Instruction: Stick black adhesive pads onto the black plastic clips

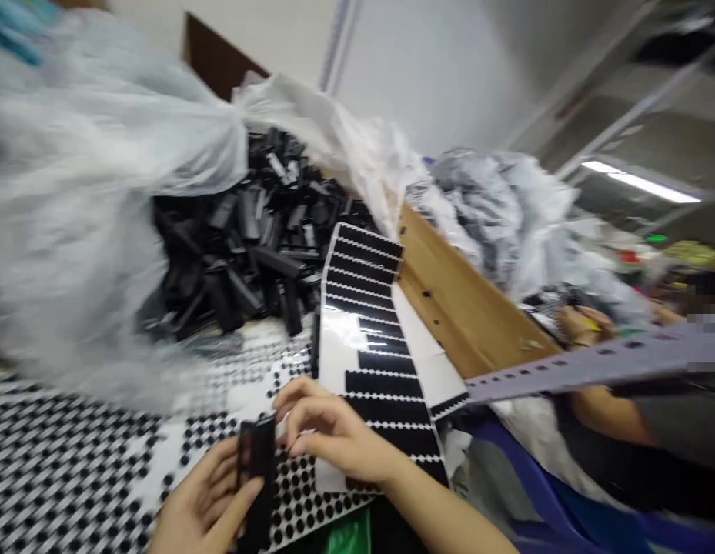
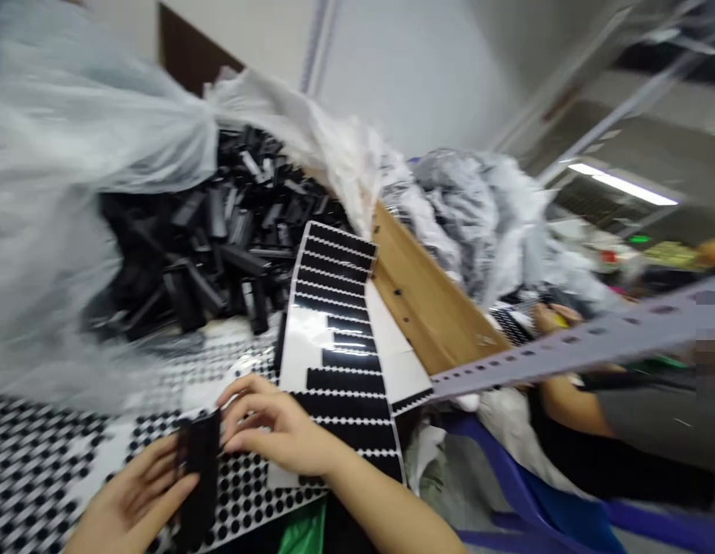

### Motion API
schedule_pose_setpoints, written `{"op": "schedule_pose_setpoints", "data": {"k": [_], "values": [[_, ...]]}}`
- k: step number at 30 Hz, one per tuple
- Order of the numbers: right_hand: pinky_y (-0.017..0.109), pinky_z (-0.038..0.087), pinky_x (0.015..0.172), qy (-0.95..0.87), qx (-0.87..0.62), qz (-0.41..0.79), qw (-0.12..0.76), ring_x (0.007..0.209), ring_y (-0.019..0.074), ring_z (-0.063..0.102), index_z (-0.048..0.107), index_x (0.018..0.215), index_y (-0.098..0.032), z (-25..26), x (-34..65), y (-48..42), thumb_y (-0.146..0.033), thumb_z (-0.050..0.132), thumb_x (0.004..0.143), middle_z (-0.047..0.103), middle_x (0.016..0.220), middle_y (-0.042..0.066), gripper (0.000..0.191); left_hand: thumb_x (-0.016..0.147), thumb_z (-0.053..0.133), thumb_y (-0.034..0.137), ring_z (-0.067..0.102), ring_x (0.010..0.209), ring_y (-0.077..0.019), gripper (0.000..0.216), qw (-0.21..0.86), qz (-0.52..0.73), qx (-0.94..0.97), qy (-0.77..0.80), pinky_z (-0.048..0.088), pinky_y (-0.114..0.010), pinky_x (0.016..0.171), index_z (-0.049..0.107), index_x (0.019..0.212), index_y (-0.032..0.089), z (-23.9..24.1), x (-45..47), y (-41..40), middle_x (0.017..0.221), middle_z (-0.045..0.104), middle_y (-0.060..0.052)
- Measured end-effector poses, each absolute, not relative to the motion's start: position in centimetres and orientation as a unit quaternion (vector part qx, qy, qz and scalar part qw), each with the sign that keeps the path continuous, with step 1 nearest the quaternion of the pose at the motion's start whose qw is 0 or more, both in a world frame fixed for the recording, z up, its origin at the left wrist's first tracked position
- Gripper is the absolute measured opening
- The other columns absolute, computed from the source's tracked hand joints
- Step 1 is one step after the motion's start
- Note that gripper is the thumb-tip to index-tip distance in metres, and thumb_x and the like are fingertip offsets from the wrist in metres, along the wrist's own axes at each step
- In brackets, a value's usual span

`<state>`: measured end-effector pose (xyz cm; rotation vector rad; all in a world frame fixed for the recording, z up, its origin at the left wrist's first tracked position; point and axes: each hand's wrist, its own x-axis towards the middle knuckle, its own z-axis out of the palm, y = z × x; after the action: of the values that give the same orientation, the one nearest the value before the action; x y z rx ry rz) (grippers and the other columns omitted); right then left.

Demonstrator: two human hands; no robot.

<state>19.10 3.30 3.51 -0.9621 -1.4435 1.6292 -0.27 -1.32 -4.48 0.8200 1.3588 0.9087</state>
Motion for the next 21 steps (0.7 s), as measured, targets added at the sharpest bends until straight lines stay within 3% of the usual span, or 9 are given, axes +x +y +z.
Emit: {"op": "schedule_pose_setpoints", "data": {"k": [2, 7, 13, 21], "values": [[0.030, 0.054, 0.086, -0.528, -0.391, 0.655, 0.371, 0.094, 0.0136, 0.057, 0.067, 0.079, -0.018, 3.2, 19.1, 3.5, -0.025, 0.073, 0.082, 0.049, 0.110, 0.005, 0.010, 0.066, 0.080, 0.041, 0.069, 0.099, -0.0284, 0.045, 0.673, 0.396, 0.335, 0.527, 0.057, -0.034, 0.078, 0.068, 0.106, 0.024, -3.3, -0.2, -0.6, 0.103, 0.074, -0.008], [0.033, 0.059, 0.082, -0.492, -0.419, 0.674, 0.359, 0.095, 0.0160, 0.056, 0.067, 0.078, -0.020, 2.6, 18.8, 3.7, -0.032, 0.070, 0.083, 0.046, 0.109, 0.004, 0.014, 0.070, 0.079, 0.036, 0.069, 0.082, -0.0202, 0.063, 0.747, 0.340, 0.339, 0.460, 0.051, -0.024, 0.057, 0.059, 0.127, 0.020, -1.4, -0.5, 1.4, 0.107, 0.072, -0.011], [0.036, 0.063, 0.078, -0.496, -0.452, 0.646, 0.364, 0.092, 0.0164, 0.055, 0.067, 0.076, -0.020, 3.2, 18.5, 3.3, -0.039, 0.072, 0.080, 0.047, 0.108, 0.004, 0.020, 0.073, 0.079, 0.029, 0.067, 0.078, -0.0165, 0.044, 0.740, 0.353, 0.376, 0.432, 0.049, -0.021, 0.056, 0.067, 0.113, 0.017, -1.3, -0.7, 1.6, 0.102, 0.074, -0.010], [0.034, 0.064, 0.078, -0.517, -0.458, 0.610, 0.388, 0.100, 0.0183, 0.055, 0.068, 0.077, -0.020, 2.4, 17.9, 3.1, -0.042, 0.075, 0.077, 0.047, 0.110, 0.004, 0.022, 0.070, 0.081, 0.030, 0.066, 0.071, -0.0136, 0.043, 0.737, 0.370, 0.379, 0.420, 0.049, -0.020, 0.054, 0.069, 0.109, 0.017, -1.9, -0.9, 1.9, 0.097, 0.074, -0.008]]}}
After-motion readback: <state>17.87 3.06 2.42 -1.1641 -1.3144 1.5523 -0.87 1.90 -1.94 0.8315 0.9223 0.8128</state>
